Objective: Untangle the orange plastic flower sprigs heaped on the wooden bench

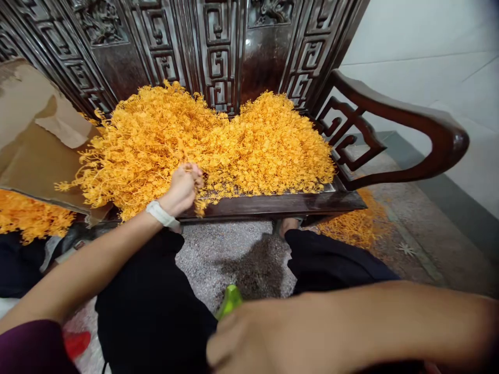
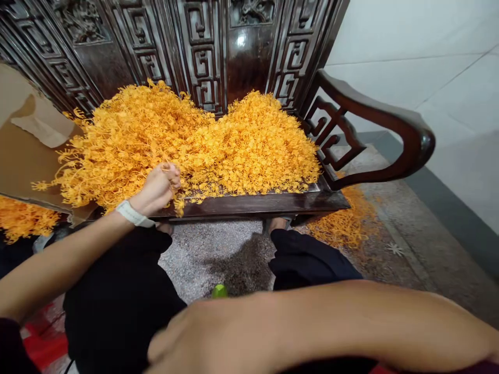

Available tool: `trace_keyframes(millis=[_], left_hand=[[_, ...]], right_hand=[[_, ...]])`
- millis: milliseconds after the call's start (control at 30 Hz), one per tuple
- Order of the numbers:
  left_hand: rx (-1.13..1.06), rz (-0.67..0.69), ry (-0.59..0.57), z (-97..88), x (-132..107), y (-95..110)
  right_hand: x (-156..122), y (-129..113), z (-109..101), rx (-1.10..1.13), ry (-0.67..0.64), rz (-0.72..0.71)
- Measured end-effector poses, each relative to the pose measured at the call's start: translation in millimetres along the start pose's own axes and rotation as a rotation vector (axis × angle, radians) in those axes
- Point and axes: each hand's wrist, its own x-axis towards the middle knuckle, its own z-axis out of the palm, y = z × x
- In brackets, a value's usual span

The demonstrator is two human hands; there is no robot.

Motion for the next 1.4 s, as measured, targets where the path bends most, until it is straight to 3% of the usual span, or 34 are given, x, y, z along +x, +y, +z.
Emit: trace_keyframes(millis=[67, 133, 167, 200, 233, 267, 333, 367, 400, 500, 567, 667, 767, 900, 1067, 1167, 1300, 1367, 1400], left_hand=[[0.025, 0.038, -0.041, -9.2, 10, 6], [0.042, 0.064, -0.124, -13.5, 12, 9], [0.048, 0.069, -0.149, -13.8, 11, 8], [0.051, 0.067, -0.167, -13.3, 8, 8], [0.052, 0.059, -0.184, -12.3, 6, 6], [0.055, 0.049, -0.201, -11.2, 3, 4], [0.065, 0.022, -0.229, -9.3, 0, 0], [0.070, 0.004, -0.241, -8.5, -2, -2], [0.075, -0.014, -0.254, -7.7, -3, -3], [0.058, -0.072, -0.321, -3.3, -9, -3], [0.012, -0.104, -0.364, 2.1, -16, -1], [-0.068, -0.142, -0.365, 11.5, -26, 4], [-0.115, -0.156, -0.359, 16.5, -30, 7], [-0.099, -0.105, -0.401, 13.8, -27, 8], [-0.112, -0.066, -0.325, 13.0, -22, 11], [-0.135, -0.055, -0.266, 13.4, -11, 17], [-0.231, 0.055, -0.133, 3.1, 12, 33], [-0.261, 0.080, -0.140, -3.0, 16, 41], [-0.269, 0.082, -0.160, -4.8, 15, 45]], right_hand=[[-1, -2, 3, 0.107, -0.137, 0.029], [-10, 9, -20, 0.229, -0.246, 0.132], [-18, 19, -40, 0.307, -0.227, 0.200], [-29, 30, -64, 0.420, -0.130, 0.275], [-41, 42, -89, 0.508, 0.101, 0.375], [-53, 54, -111, 0.526, 0.466, 0.468], [-73, 76, -138, 0.542, 0.966, 0.619], [-81, 86, -141, 0.561, 1.105, 0.692], [-86, 94, -138, 0.609, 1.146, 0.772], [-89, 109, -103, 0.770, 0.984, 0.990], [-83, 113, -78, 0.747, 0.865, 1.046], [-73, 115, -57, 0.660, 0.712, 0.930], [-71, 117, -45, 0.723, 0.551, 0.781], [-75, 112, -40, 0.640, 0.453, 0.784], [-64, 80, -62, 0.246, 0.350, 0.721], [-38, 49, -52, 0.076, 0.240, 0.563], [-5, 13, -11, 0.324, -0.346, 0.366], [-3, 8, -9, 0.473, -0.430, 0.371], [-7, 10, -17, 0.600, -0.359, 0.390]])
